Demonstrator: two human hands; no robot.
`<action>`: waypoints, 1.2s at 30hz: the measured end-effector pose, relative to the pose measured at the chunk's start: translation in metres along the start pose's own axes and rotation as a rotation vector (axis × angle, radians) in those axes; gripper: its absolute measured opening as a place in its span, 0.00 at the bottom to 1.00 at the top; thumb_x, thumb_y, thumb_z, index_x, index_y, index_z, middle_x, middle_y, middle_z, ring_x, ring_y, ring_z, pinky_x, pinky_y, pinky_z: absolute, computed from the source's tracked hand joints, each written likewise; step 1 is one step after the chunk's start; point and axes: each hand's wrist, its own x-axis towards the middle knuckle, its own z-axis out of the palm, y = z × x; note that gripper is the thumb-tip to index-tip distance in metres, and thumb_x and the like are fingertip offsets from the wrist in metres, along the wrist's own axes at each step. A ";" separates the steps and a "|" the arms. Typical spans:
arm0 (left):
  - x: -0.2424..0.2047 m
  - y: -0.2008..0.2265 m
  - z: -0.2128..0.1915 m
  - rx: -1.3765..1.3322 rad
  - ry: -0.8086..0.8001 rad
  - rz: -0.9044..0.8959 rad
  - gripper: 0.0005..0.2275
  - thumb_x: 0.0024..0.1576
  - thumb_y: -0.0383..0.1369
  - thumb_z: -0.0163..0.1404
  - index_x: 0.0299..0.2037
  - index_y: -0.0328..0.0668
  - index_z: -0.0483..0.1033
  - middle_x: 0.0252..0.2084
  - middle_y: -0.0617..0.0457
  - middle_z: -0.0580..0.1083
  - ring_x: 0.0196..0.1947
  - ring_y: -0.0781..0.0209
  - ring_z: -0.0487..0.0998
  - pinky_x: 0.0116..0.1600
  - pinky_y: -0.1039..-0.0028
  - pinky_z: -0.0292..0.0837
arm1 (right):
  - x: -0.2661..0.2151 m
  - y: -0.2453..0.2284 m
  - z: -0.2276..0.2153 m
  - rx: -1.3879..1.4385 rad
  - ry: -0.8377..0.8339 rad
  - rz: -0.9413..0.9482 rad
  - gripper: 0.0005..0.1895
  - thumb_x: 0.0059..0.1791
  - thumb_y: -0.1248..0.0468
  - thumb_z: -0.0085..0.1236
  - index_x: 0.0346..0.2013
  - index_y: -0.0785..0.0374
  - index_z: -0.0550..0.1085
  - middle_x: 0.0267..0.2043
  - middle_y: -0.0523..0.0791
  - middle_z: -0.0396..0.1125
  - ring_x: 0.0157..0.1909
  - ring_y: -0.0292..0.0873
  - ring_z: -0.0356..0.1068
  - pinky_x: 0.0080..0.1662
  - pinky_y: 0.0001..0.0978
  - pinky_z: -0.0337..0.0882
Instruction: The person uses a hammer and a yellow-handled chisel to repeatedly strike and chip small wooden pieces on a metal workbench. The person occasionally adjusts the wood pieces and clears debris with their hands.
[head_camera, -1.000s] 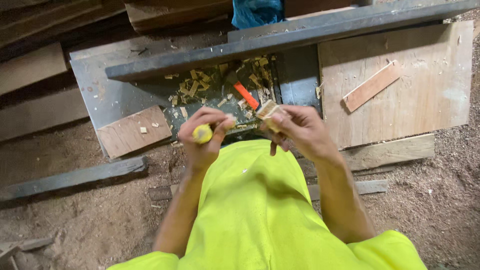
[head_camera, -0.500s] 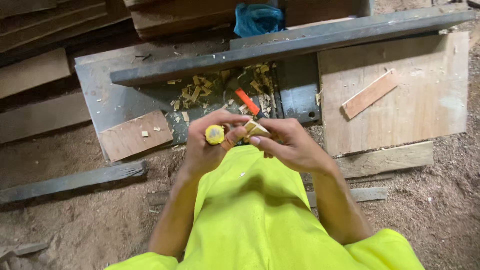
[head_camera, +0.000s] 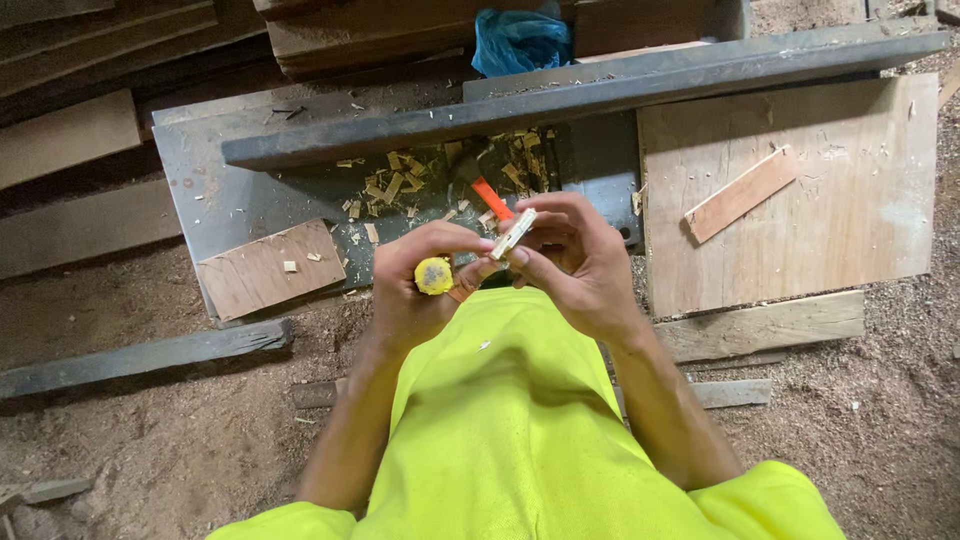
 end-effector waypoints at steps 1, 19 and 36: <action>-0.001 -0.001 0.001 -0.002 0.004 -0.008 0.08 0.57 0.25 0.63 0.45 0.38 0.80 0.43 0.49 0.80 0.42 0.61 0.83 0.46 0.75 0.78 | 0.000 0.002 0.000 0.007 -0.004 -0.025 0.23 0.53 0.70 0.61 0.61 0.67 0.66 0.54 0.50 0.73 0.51 0.38 0.76 0.47 0.28 0.81; 0.002 -0.001 0.004 0.068 0.043 0.067 0.15 0.50 0.26 0.69 0.45 0.39 0.81 0.46 0.49 0.79 0.45 0.61 0.84 0.49 0.73 0.82 | 0.010 -0.005 0.000 -0.613 -0.028 -0.425 0.26 0.54 0.73 0.59 0.66 0.72 0.65 0.55 0.53 0.73 0.53 0.44 0.79 0.54 0.33 0.80; -0.008 -0.037 -0.025 -0.129 0.277 -0.039 0.16 0.65 0.43 0.56 0.39 0.35 0.83 0.24 0.58 0.74 0.19 0.75 0.68 0.25 0.86 0.58 | 0.052 0.173 -0.009 -0.650 -0.171 0.560 0.13 0.54 0.60 0.56 0.48 0.65 0.77 0.34 0.46 0.75 0.29 0.36 0.72 0.34 0.32 0.74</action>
